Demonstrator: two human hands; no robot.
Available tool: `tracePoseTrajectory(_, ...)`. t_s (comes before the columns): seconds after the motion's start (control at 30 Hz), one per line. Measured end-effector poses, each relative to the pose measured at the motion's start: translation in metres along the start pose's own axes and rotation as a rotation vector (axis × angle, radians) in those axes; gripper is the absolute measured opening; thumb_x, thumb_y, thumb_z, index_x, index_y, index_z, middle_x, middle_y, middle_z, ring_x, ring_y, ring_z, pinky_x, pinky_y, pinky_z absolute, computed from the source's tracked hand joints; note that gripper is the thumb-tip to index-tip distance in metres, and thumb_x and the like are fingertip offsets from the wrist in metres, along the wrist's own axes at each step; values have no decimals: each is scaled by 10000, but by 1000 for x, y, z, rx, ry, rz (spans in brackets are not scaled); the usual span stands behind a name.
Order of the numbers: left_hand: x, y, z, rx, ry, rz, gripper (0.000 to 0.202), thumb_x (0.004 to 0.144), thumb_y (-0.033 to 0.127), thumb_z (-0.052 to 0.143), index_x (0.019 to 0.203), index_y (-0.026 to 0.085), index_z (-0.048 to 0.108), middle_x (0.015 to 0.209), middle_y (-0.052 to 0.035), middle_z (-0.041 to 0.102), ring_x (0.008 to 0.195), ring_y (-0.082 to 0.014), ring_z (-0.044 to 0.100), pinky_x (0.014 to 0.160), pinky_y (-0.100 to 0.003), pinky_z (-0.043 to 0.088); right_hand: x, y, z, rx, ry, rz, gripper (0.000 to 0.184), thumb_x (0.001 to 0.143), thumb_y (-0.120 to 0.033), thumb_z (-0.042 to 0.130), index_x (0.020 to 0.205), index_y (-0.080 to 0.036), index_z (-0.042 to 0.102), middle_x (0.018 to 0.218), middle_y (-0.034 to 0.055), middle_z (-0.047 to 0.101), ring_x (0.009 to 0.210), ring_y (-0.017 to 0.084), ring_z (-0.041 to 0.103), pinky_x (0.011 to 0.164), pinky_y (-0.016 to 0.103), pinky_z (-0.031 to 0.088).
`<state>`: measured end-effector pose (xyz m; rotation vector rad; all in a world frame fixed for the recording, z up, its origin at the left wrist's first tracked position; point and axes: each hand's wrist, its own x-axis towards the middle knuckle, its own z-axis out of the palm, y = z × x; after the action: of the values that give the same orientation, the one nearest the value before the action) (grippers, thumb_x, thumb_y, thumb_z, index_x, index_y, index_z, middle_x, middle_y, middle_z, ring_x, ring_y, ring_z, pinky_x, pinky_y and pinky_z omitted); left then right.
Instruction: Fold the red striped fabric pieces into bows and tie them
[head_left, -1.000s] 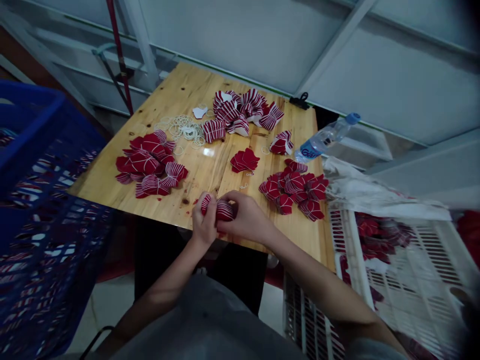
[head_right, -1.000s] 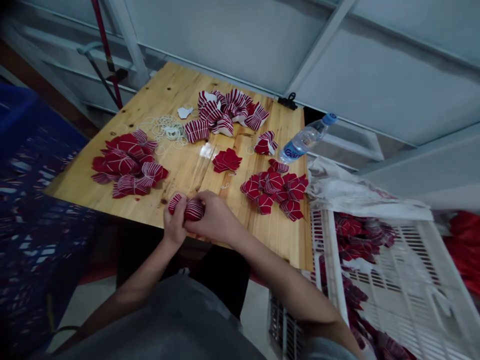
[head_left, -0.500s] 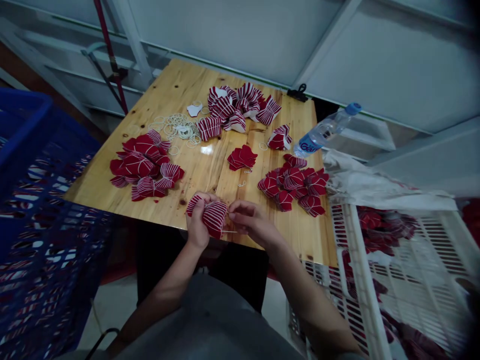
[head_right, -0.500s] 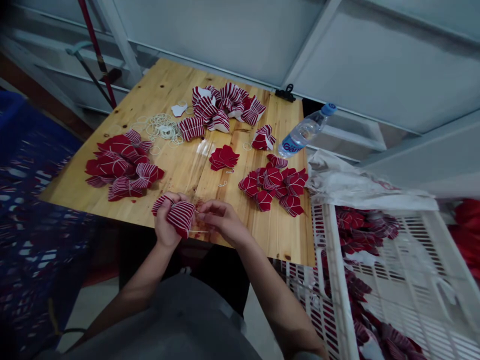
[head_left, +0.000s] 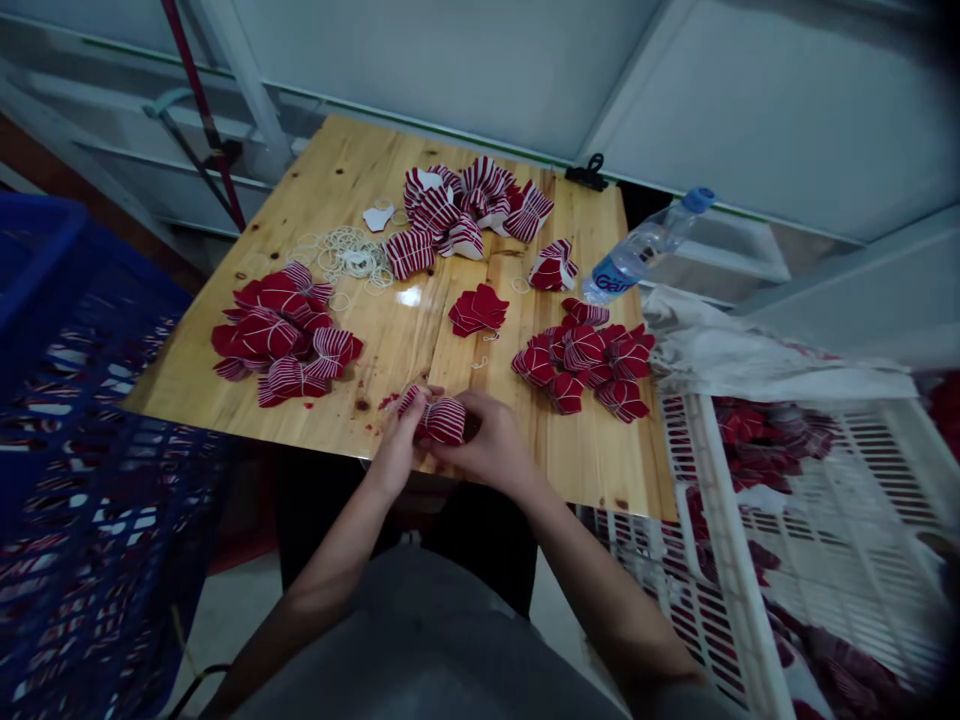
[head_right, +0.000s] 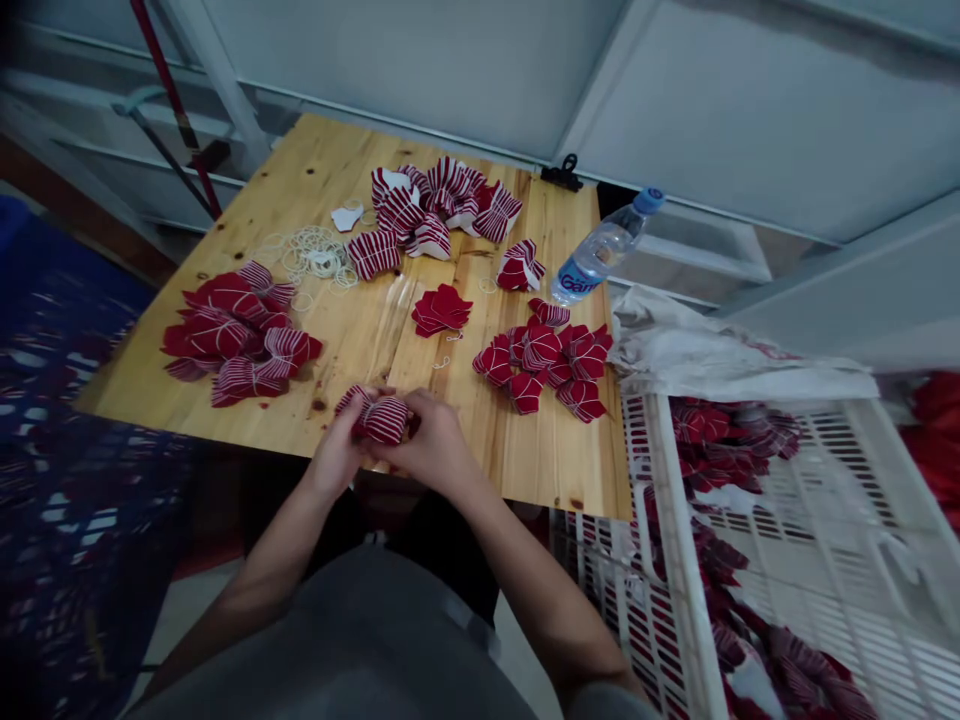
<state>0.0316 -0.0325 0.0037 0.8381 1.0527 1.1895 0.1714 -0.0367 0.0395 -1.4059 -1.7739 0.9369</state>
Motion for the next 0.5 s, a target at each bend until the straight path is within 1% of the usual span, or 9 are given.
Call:
tracePoseTrajectory(0.07, 1, 11, -15, 329, -50, 157, 414, 798, 532, 651, 1040, 202, 588, 1280, -111, 534, 1268, -266, 484, 1082, -435, 394, 1, 1, -5, -110, -25, 21, 242, 620, -229, 807, 746, -159, 614, 735, -9, 563, 667, 129, 525, 608, 244, 387)
tracePoseTrajectory(0.1, 1, 18, -22, 459, -100, 267, 522, 742, 490, 728, 1152, 217, 556, 1379, -120, 464, 1327, -284, 429, 1090, -447, 388, 1, 0, -8, -165, -53, 21, 242, 611, -221, 810, 719, -158, 602, 726, -10, 548, 652, 124, 511, 593, 239, 374)
tracePoseTrajectory(0.13, 1, 26, -29, 574, -204, 339, 683, 692, 449, 785, 1274, 238, 495, 1441, -125, 414, 1347, -293, 412, 1087, -453, 396, 2, -2, -9, -209, -89, 11, 238, 613, -213, 807, 707, -157, 595, 728, -9, 536, 643, 119, 500, 584, 236, 365)
tracePoseTrajectory(0.17, 1, 34, -34, 683, -315, 370, 756, 683, 413, 802, 1337, 250, 458, 1432, -125, 441, 1322, -290, 449, 1090, -458, 396, 2, -4, -10, -239, -134, -8, 228, 624, -205, 799, 715, -155, 595, 739, -5, 530, 640, 116, 494, 582, 234, 363)
tracePoseTrajectory(0.2, 1, 42, -38, 778, -417, 382, 734, 697, 383, 798, 1342, 254, 471, 1391, -117, 499, 1287, -284, 491, 1080, -455, 407, 3, -7, -10, -260, -177, -29, 214, 641, -192, 786, 737, -153, 598, 757, 1, 531, 644, 114, 493, 588, 235, 367)
tracePoseTrajectory(0.27, 1, 54, -42, 892, -540, 386, 610, 716, 342, 788, 1272, 245, 556, 1257, -96, 616, 1174, -270, 583, 1022, -432, 458, 3, -13, -9, -282, -237, -64, 205, 673, -178, 762, 780, -151, 589, 793, 14, 535, 665, 119, 501, 613, 243, 382)
tracePoseTrajectory(0.3, 1, 58, -43, 915, -560, 386, 526, 721, 327, 783, 1208, 237, 603, 1178, -83, 660, 1106, -261, 619, 970, -410, 490, 4, -16, -9, -273, -251, -65, 225, 679, -186, 764, 794, -154, 574, 803, 15, 538, 674, 121, 505, 620, 247, 388)
tracePoseTrajectory(0.4, 1, 60, -44, 881, -532, 373, 296, 728, 289, 763, 998, 205, 675, 953, -50, 716, 875, -218, 670, 764, -316, 535, 4, -22, -9, -102, -256, 0, 459, 613, -239, 835, 926, -182, 503, 831, -6, 556, 669, 119, 522, 593, 239, 392)
tracePoseTrajectory(0.5, 0, 51, -43, 697, -504, 278, 163, 702, 240, 742, 821, 176, 650, 734, -17, 683, 642, -159, 635, 574, -236, 487, 6, -21, -11, 226, -289, 84, 691, 547, -260, 877, 1051, -230, 406, 875, -39, 550, 617, 88, 517, 518, 205, 380)
